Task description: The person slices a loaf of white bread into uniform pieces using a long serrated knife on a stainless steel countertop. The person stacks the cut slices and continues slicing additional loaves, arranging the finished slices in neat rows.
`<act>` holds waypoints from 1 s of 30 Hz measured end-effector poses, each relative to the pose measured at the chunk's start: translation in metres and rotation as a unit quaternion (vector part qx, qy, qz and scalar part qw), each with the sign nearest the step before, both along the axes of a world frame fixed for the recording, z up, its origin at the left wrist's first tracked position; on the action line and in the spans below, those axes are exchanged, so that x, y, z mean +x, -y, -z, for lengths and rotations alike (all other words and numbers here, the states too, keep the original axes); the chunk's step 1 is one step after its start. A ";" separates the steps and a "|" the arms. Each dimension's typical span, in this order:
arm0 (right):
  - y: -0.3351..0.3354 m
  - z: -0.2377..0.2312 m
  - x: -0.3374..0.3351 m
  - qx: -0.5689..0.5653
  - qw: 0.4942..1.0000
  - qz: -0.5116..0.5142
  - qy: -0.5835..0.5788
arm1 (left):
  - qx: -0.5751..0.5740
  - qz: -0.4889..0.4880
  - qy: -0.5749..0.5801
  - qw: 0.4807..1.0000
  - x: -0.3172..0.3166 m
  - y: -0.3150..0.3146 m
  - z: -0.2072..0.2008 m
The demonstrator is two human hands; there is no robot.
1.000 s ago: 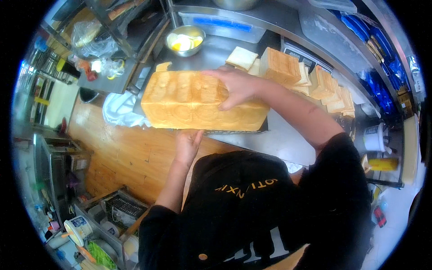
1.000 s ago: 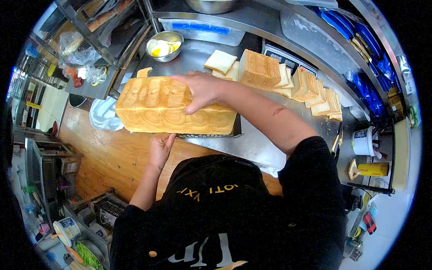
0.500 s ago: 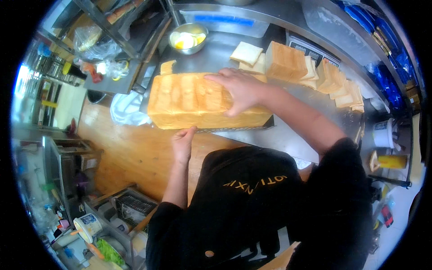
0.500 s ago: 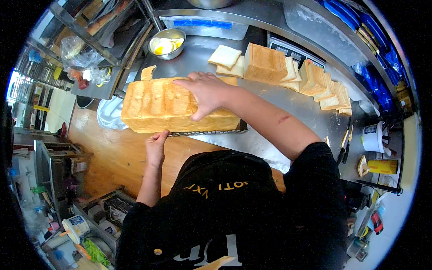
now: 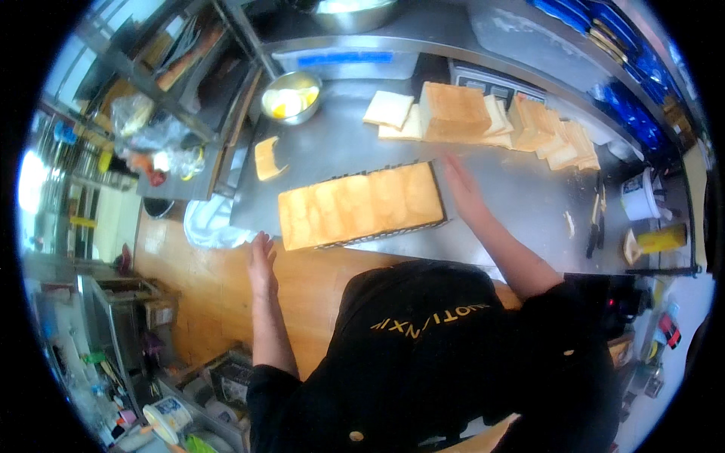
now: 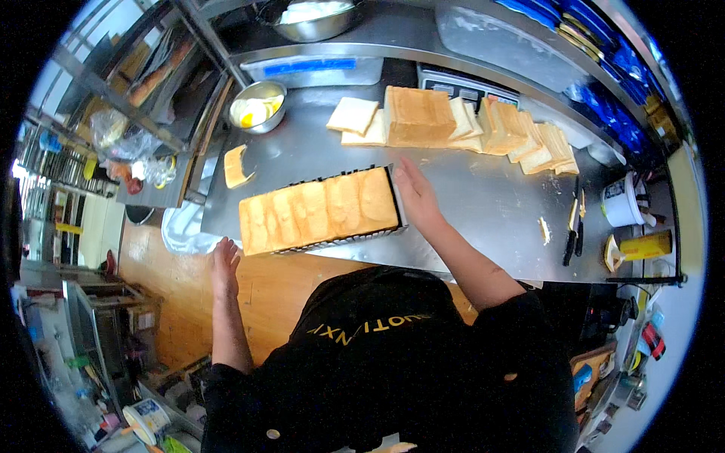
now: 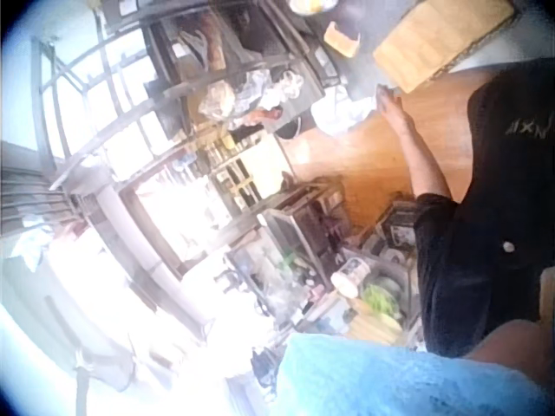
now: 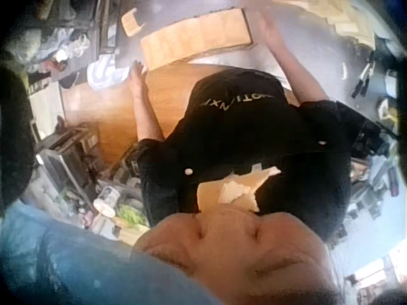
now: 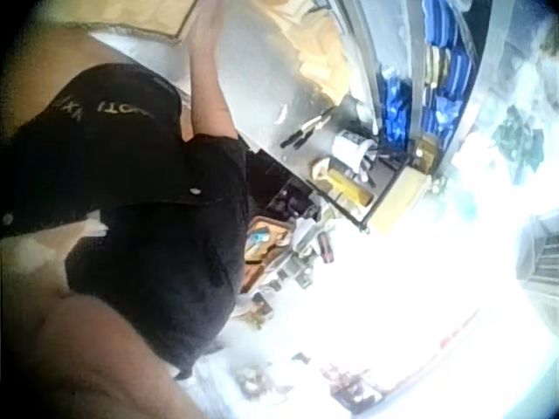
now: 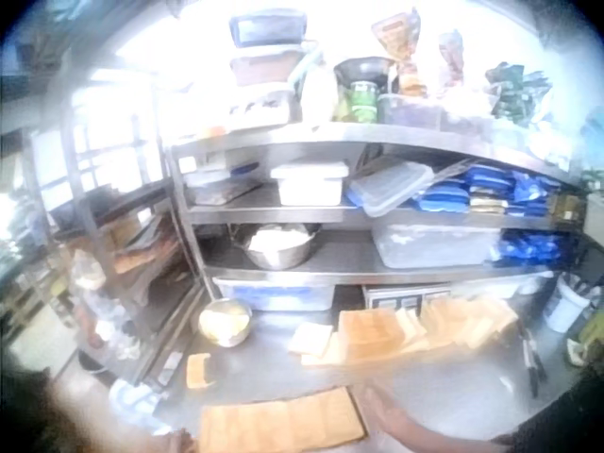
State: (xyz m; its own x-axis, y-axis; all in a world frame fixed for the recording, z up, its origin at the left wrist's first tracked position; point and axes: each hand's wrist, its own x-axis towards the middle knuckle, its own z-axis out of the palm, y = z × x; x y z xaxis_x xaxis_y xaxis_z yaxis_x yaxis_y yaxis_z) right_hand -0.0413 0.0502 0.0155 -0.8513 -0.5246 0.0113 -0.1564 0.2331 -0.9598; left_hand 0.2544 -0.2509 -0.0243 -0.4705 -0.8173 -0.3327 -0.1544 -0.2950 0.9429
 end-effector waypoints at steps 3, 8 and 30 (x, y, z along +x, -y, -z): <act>-0.015 0.015 0.007 -0.013 0.971 0.001 0.238 | 0.092 0.155 -0.050 0.982 -0.040 0.015 -0.005; -0.007 0.018 0.022 0.002 0.948 -0.025 0.317 | 0.088 0.202 0.002 0.975 -0.077 0.014 0.005; -0.378 0.131 -0.023 -0.129 0.777 0.614 0.041 | -0.322 0.399 -0.226 0.828 -0.121 -0.183 -0.198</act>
State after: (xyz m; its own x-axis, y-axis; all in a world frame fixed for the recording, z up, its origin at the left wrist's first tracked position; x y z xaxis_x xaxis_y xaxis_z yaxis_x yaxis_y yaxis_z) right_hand -0.0642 0.4285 -0.1156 -0.7115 0.6955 -0.1000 0.0969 -0.0438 -0.9943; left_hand 0.1338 -0.0684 0.1733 -0.9038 -0.1249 0.4094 0.3544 0.3178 0.8794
